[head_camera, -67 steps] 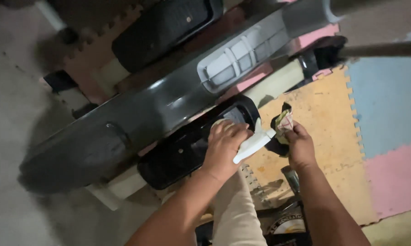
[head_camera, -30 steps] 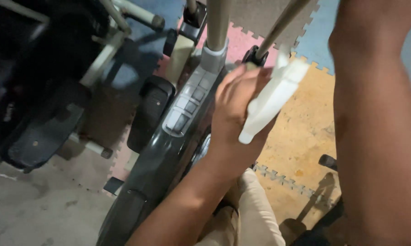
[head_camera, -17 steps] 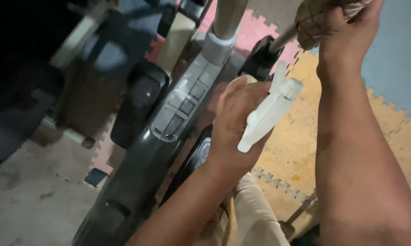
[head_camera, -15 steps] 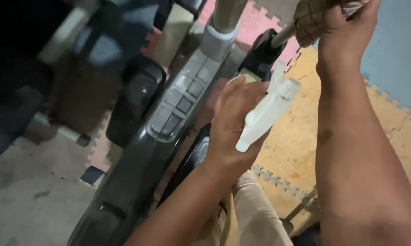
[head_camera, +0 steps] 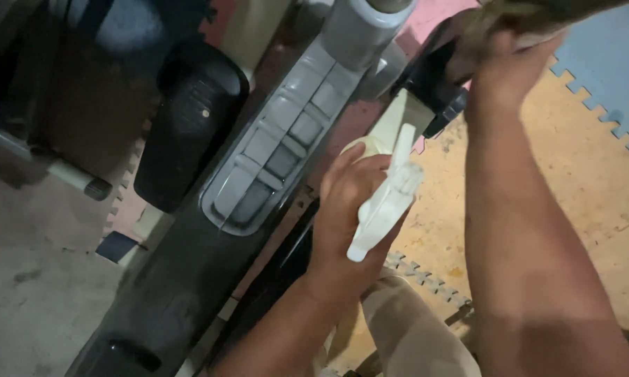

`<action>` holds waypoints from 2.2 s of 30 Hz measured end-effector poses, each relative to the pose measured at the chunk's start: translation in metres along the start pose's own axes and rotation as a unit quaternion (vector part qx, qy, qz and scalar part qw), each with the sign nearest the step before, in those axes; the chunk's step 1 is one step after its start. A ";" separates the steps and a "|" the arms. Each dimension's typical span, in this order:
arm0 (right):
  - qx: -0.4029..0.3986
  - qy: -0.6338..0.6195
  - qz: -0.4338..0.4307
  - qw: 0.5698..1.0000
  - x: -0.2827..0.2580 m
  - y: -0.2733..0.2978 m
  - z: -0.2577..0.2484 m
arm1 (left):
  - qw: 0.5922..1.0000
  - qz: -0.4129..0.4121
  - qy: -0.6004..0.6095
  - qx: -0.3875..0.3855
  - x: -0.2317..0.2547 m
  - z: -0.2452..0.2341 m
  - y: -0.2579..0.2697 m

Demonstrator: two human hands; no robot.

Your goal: Cleaning and wiping down an elliptical machine with a spray bottle and cloth.

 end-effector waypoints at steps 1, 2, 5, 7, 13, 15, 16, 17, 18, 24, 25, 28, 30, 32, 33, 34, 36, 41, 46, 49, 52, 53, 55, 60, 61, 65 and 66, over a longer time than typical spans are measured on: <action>-0.019 0.044 -0.011 0.999 0.020 0.010 0.000 | 1.000 -0.004 0.001 0.005 -0.004 -0.003 0.001; -0.037 0.087 -0.023 0.995 0.040 0.021 0.000 | 1.000 -0.009 0.003 0.009 -0.008 -0.007 0.002; -0.055 0.304 -0.040 0.950 0.028 0.043 -0.008 | 0.998 -0.056 0.007 0.014 -0.020 -0.017 0.010; 0.044 0.183 0.117 0.975 0.023 0.063 -0.003 | 0.998 -0.060 0.025 0.019 -0.019 -0.027 0.016; -0.274 0.465 -0.258 0.802 -0.001 0.171 -0.006 | 0.997 -0.034 0.014 0.071 -0.002 -0.057 0.033; -0.322 0.481 -0.275 0.768 -0.042 0.204 0.000 | 0.996 -0.041 0.003 0.082 0.005 -0.073 0.046; -0.373 0.464 -0.285 0.751 -0.060 0.225 0.003 | 0.996 -0.058 0.012 0.068 0.007 -0.078 0.054; -0.417 0.448 -0.297 0.733 -0.079 0.240 0.007 | 0.996 -0.069 0.027 0.053 0.009 -0.081 0.060; -0.422 0.442 -0.304 0.731 -0.093 0.250 0.003 | 0.995 -0.068 0.025 0.063 0.006 -0.086 0.071; -0.513 0.147 0.046 0.844 -0.163 0.285 -0.027 | 0.973 -0.170 0.093 0.123 0.003 -0.156 0.126; -0.446 0.154 0.119 0.874 -0.159 0.278 -0.030 | 0.983 -0.096 0.041 0.152 0.020 -0.186 0.120; -0.385 0.170 0.162 0.893 -0.229 0.312 0.035 | 0.971 -0.034 -0.027 0.235 0.044 -0.264 0.134; -0.382 0.189 0.129 0.895 -0.222 0.347 0.062 | 0.958 -0.049 -0.026 0.281 0.047 -0.307 0.158; -0.488 0.370 -0.385 0.691 -0.169 0.379 0.086 | 0.921 -0.191 -0.004 0.340 0.029 -0.350 0.191; -0.492 0.361 -0.394 0.688 -0.195 0.420 0.091 | 0.917 -0.186 -0.005 0.353 0.028 -0.370 0.202; -0.502 0.324 -0.336 0.729 -0.219 0.458 0.094 | 0.905 -0.155 -0.036 0.395 0.031 -0.395 0.213; -0.517 0.282 -0.277 0.759 -0.272 0.534 0.099 | 0.885 -0.127 -0.069 0.442 0.037 -0.436 0.236; -0.694 0.158 -0.327 0.622 -0.381 0.668 0.094 | 0.835 -0.168 -0.059 0.520 0.042 -0.506 0.290; -0.662 0.214 -0.433 0.573 -0.310 0.605 0.134 | 0.828 -0.173 -0.059 0.531 0.034 -0.554 0.328; -0.598 0.333 -0.392 0.614 -0.287 0.567 0.163 | 0.831 -0.171 -0.047 0.528 0.031 -0.570 0.343; -0.537 0.425 -0.354 0.637 -0.269 0.564 0.170 | 0.819 -0.200 -0.063 0.534 0.020 -0.585 0.367; -0.518 0.416 -0.324 0.673 -0.265 0.570 0.171 | 0.803 -0.218 -0.061 0.551 0.016 -0.591 0.380; -0.556 0.397 -0.356 0.638 -0.291 0.632 0.169 | 0.798 -0.203 -0.095 0.560 0.016 -0.605 0.397; -0.654 0.278 -0.453 0.538 -0.369 0.807 0.136 | 0.785 -0.153 -0.147 0.582 0.025 -0.635 0.427; -0.673 0.262 -0.446 0.528 -0.383 0.838 0.123 | 0.772 -0.175 -0.084 0.606 0.015 -0.638 0.437; -0.768 0.162 -0.500 0.365 -0.422 0.911 0.073 | 0.715 -0.234 -0.013 0.659 -0.007 -0.653 0.473; -0.773 0.159 -0.498 0.358 -0.415 0.903 0.066 | 0.709 -0.239 -0.015 0.663 -0.006 -0.660 0.481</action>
Point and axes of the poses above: each hand's wrist, its own y-axis away from the middle knuckle, its own z-axis out of the palm, x = y × z, the point moved 7 cm from there along -y, towards the middle knuckle, and after that the axes turned 15 degrees about x, right-handed, at the moved point
